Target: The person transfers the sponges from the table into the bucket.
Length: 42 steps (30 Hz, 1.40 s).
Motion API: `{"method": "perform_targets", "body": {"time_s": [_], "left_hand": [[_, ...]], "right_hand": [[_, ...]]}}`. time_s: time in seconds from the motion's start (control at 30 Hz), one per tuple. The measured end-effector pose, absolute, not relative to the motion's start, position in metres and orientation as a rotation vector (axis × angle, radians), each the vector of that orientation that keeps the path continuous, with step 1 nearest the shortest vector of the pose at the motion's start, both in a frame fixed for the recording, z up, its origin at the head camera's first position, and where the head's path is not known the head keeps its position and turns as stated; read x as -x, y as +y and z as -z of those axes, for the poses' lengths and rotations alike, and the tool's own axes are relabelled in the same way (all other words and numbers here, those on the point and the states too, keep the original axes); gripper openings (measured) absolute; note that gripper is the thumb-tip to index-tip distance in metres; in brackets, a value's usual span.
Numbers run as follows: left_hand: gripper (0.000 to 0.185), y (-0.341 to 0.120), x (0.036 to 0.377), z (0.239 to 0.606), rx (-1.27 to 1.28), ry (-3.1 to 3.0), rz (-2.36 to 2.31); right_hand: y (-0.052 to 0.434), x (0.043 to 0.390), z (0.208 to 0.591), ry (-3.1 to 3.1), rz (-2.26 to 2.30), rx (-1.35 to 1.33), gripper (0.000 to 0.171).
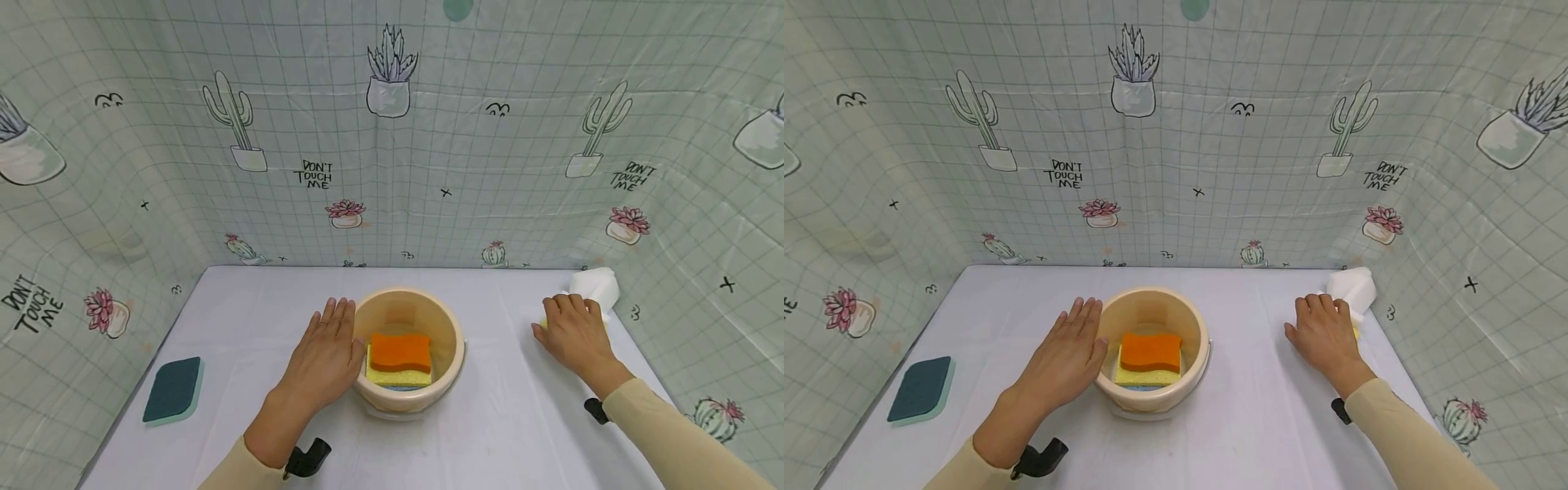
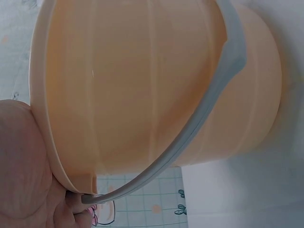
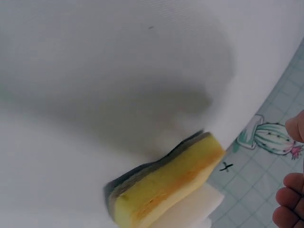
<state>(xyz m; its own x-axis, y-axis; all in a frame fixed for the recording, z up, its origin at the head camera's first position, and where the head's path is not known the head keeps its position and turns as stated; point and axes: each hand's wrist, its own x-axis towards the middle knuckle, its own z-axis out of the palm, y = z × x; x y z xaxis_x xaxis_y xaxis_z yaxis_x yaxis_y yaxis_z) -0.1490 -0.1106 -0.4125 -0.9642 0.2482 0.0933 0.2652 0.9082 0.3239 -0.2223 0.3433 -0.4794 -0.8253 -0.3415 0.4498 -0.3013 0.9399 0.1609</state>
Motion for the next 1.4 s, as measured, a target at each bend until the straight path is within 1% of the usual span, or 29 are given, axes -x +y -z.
{"method": "perform_targets", "body": {"time_s": [0.13,0.2,0.43,0.77,0.93,1.17,1.3,1.4], "left_hand": [[0.064,-0.11,0.149,0.412,0.407,-3.016,0.524],[0.064,-0.11,0.149,0.412,0.407,-3.013,0.523],[0.064,-0.111,0.149,0.412,0.412,-3.01,0.505],[0.065,-0.111,0.149,0.413,0.409,-3.018,0.523],[0.065,-0.111,0.149,0.413,0.405,-3.019,0.523],[0.064,-0.111,0.148,0.412,0.406,-3.021,0.537],[0.064,-0.111,0.148,0.413,0.407,-3.025,0.529],[0.064,-0.111,0.148,0.413,0.411,-3.023,0.519]], "right_hand": [[0.368,0.219,0.482,-2.664,0.14,-0.44,0.053],[0.379,0.218,0.482,-2.686,0.159,-0.44,0.054],[0.408,0.216,0.492,-2.702,0.228,-0.485,0.05],[0.433,0.211,0.507,-2.798,0.202,-0.389,0.052],[0.438,0.212,0.511,-2.825,0.183,-0.353,0.057],[0.435,0.214,0.512,-2.941,0.117,-0.257,0.053],[0.427,0.216,0.513,-2.965,0.054,-0.223,0.056],[0.417,0.219,0.514,-2.935,0.047,-0.254,0.056]]}}
